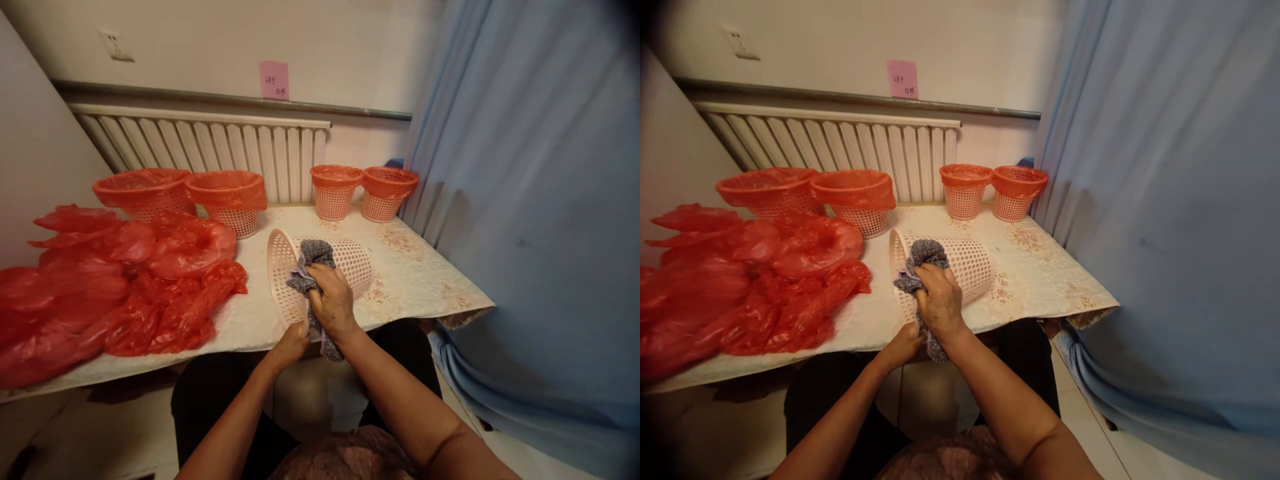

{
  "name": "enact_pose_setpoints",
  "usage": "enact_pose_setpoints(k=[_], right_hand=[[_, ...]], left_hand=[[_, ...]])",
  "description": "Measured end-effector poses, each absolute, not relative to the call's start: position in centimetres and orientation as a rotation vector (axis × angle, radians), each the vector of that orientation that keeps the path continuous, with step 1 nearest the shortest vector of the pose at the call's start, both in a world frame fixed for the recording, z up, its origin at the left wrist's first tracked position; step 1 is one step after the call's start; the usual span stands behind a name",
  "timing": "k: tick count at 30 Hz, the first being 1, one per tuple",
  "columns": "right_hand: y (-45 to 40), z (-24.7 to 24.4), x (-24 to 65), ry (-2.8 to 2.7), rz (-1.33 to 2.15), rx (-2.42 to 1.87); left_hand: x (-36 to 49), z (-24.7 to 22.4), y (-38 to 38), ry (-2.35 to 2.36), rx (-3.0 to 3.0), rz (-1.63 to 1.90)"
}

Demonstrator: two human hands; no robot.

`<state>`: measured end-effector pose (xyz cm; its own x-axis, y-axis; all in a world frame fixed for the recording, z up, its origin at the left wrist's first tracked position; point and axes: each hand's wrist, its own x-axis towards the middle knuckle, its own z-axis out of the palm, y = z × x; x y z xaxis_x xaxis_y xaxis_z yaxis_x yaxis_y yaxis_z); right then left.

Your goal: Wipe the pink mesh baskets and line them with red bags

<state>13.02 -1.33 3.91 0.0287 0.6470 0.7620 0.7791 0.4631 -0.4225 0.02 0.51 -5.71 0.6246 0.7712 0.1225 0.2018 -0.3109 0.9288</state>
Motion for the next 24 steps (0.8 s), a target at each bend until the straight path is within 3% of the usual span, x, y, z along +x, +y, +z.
enact_pose_setpoints(k=[7, 14, 20, 24], right_hand=[[-1.4, 2.8, 13.5, -1.734, -0.190, -1.294], [1.0, 0.8, 18.6, -1.711, -0.229, -1.427], [3.2, -3.1, 27.5, -1.320, -0.209, -1.728], [2.0, -5.2, 27.0, -1.153, -0.162, -1.745]], left_hand=[[1.6, -1.8, 1.3, 0.835, 1.703, 1.005], [1.3, -2.4, 1.5, 0.751, 1.678, 0.908], [1.1, -3.6, 2.0, 0.758, 1.667, 0.859], [1.1, -4.0, 2.3, 0.755, 1.671, 0.838]])
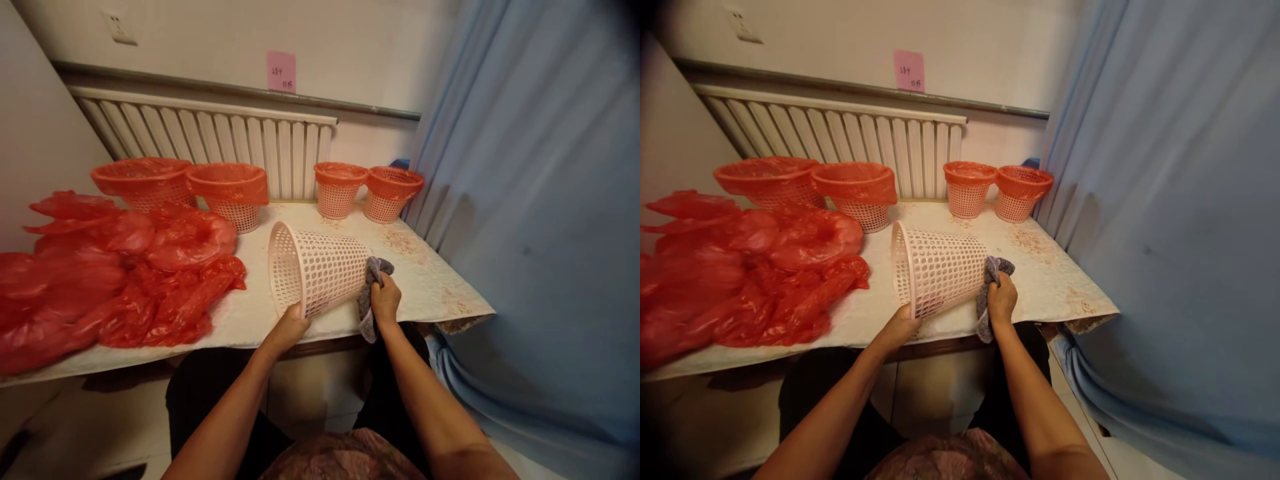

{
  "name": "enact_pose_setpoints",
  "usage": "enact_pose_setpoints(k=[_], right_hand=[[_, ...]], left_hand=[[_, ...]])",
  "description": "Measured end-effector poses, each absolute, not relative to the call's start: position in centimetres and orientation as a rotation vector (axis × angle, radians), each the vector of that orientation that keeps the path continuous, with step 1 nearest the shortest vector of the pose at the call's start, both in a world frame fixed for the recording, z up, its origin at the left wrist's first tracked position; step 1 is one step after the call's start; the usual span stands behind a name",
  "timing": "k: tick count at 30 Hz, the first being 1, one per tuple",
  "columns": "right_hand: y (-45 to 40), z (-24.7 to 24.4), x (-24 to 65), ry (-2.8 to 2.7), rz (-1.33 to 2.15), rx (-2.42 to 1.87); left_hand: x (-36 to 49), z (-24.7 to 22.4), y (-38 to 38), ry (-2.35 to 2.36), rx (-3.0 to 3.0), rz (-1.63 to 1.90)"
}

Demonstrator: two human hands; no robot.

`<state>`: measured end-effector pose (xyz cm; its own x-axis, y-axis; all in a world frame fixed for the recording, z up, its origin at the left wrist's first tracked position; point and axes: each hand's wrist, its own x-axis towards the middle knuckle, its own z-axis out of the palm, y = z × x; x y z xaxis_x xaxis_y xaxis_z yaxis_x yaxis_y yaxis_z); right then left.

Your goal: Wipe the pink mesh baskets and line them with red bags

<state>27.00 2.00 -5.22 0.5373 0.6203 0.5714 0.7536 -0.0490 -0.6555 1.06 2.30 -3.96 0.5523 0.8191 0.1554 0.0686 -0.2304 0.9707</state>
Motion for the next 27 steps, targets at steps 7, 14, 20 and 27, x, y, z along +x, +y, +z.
enact_pose_setpoints(k=[7, 14, 20, 27], right_hand=[[-1.9, -3.4, 15.7, -1.540, -0.220, -1.227], [-2.5, 0.4, 12.6, -1.670, -0.289, -1.083], [-2.1, 3.5, 13.0, -1.700, -0.197, -1.188], [-2.1, 3.5, 13.4, -1.761, -0.218, -1.226]], left_hand=[[0.8, -3.5, 2.1, 0.746, 1.723, 0.843], [0.0, -5.1, 0.5, 0.729, 1.824, 0.799], [0.0, -5.6, -1.0, 0.800, 1.742, 0.738], [1.3, -2.5, 0.0, 0.854, 1.649, 0.946]])
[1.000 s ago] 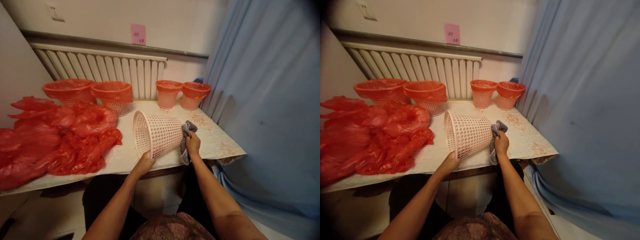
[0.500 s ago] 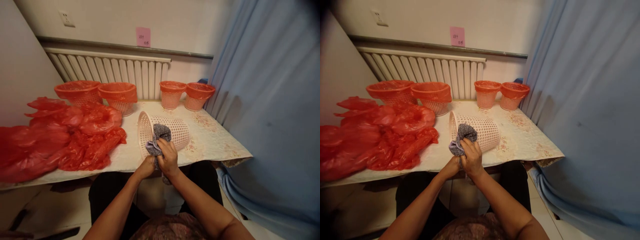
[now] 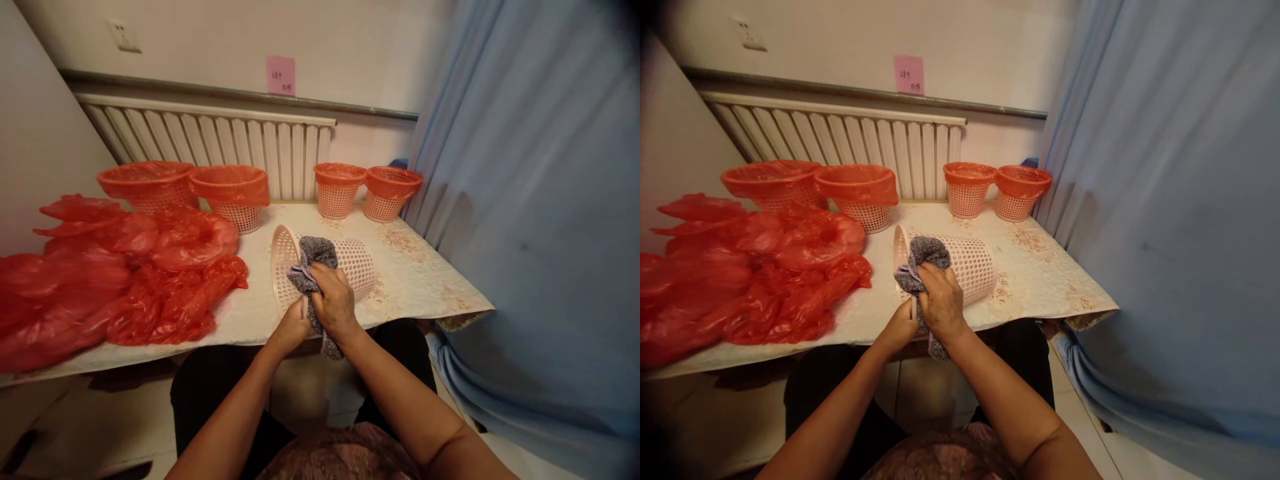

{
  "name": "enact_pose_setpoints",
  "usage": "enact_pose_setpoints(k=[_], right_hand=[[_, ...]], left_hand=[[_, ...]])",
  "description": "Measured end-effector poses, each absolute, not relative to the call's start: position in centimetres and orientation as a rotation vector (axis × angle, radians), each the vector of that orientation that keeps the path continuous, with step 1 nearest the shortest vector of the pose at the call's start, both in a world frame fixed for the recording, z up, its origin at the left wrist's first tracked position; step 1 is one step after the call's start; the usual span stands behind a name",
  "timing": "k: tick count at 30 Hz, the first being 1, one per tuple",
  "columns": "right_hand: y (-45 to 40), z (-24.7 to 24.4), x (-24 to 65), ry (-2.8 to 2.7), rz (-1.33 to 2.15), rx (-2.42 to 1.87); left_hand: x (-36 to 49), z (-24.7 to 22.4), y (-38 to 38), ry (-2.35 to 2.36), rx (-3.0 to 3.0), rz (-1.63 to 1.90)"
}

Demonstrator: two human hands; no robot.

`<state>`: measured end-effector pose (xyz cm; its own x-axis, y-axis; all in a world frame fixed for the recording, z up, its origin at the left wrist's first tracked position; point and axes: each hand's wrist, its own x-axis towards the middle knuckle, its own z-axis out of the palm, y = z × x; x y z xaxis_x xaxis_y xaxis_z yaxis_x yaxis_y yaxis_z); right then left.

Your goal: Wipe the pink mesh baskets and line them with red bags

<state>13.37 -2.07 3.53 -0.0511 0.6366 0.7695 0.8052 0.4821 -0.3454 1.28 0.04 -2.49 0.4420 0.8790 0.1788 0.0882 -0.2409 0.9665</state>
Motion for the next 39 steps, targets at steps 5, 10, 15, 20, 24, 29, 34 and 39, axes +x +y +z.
enact_pose_setpoints(k=[5, 10, 15, 20, 24, 29, 34, 39], right_hand=[[-1.7, 1.9, 15.2, -1.784, -0.247, -1.316], [0.5, -1.6, 21.3, -1.612, -0.275, -1.453], [1.8, -5.9, 26.6, -1.180, -0.131, -1.748], [1.0, -7.7, 23.7, -0.951, -0.066, -1.755], [-0.6, -5.3, 18.4, -1.119, -0.136, -1.425], [-2.5, -0.1, 13.8, -1.642, -0.224, -1.099], [-2.2, 2.7, 13.0, -1.773, -0.272, -1.138], [-1.9, 3.2, 13.6, -1.769, -0.254, -1.270]], left_hand=[[1.2, -1.8, 0.5, 0.787, 1.636, 0.927], [1.0, -2.3, 0.7, 0.696, 1.652, 0.885], [1.5, -3.4, 1.3, 0.713, 1.678, 0.859], [1.4, -3.7, 1.6, 0.717, 1.697, 0.850], [1.0, -4.3, 1.8, 0.723, 1.761, 0.814], [0.6, -5.6, 1.2, 0.772, 1.801, 0.779], [0.0, -6.1, 0.3, 0.781, 1.855, 0.805], [-0.4, -6.3, 0.4, 0.779, 1.887, 0.731]])
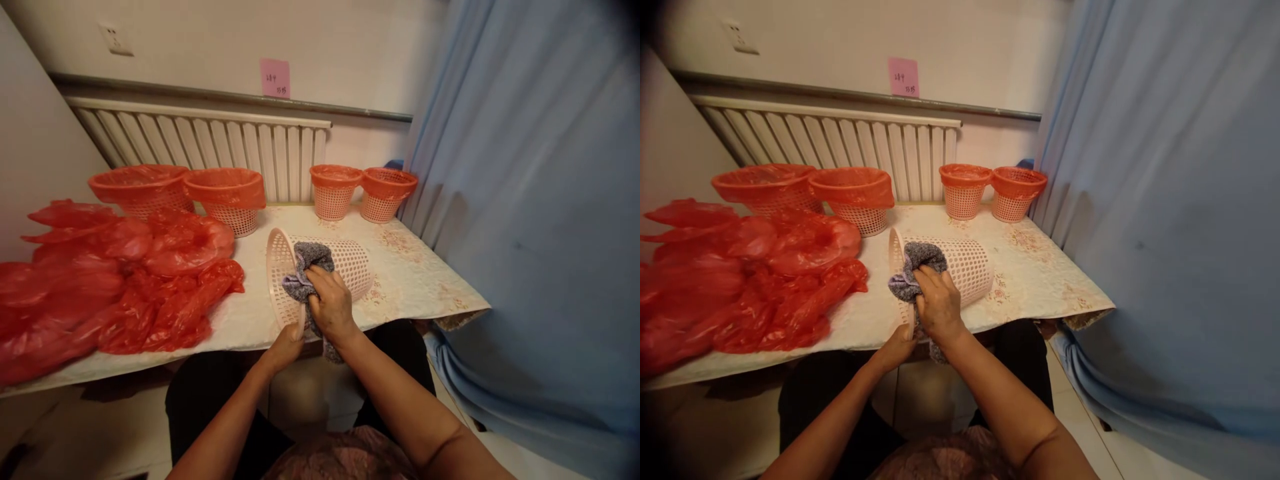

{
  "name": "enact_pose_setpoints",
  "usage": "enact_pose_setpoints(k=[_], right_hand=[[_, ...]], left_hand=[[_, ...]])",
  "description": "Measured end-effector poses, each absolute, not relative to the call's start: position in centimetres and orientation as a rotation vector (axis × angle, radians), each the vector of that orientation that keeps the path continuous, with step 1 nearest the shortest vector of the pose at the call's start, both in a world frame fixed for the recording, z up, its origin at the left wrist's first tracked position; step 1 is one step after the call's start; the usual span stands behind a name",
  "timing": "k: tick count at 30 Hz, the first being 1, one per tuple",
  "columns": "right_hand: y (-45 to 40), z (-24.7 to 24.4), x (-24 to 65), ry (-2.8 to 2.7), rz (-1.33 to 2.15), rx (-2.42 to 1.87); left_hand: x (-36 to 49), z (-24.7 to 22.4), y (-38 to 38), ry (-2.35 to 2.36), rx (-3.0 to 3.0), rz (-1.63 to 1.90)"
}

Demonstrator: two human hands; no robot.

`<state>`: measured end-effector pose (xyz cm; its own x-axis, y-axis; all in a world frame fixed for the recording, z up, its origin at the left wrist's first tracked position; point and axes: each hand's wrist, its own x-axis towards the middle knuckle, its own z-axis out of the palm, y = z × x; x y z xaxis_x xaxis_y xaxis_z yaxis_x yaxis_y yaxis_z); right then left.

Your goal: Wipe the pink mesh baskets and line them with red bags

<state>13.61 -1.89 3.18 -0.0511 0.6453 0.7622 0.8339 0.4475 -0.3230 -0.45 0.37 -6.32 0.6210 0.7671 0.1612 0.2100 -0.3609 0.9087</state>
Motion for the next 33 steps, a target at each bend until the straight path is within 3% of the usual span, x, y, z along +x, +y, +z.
enact_pose_setpoints(k=[12, 21, 27, 33], right_hand=[[-0.1, 1.0, 17.1, -1.773, -0.236, -1.352], [2.7, -5.3, 27.2, -1.148, -0.147, -1.730], [0.7, -6.7, 22.7, -1.136, -0.189, -1.592], [-2.4, -2.8, 15.1, -1.629, -0.272, -1.223]], left_hand=[[1.1, -2.4, 1.4, 0.786, 1.680, 0.900], [1.0, -3.8, 2.0, 0.729, 1.724, 0.817], [0.7, -4.3, 2.2, 0.735, 1.780, 0.791], [0.5, -4.6, 1.6, 0.803, 1.799, 0.782]])
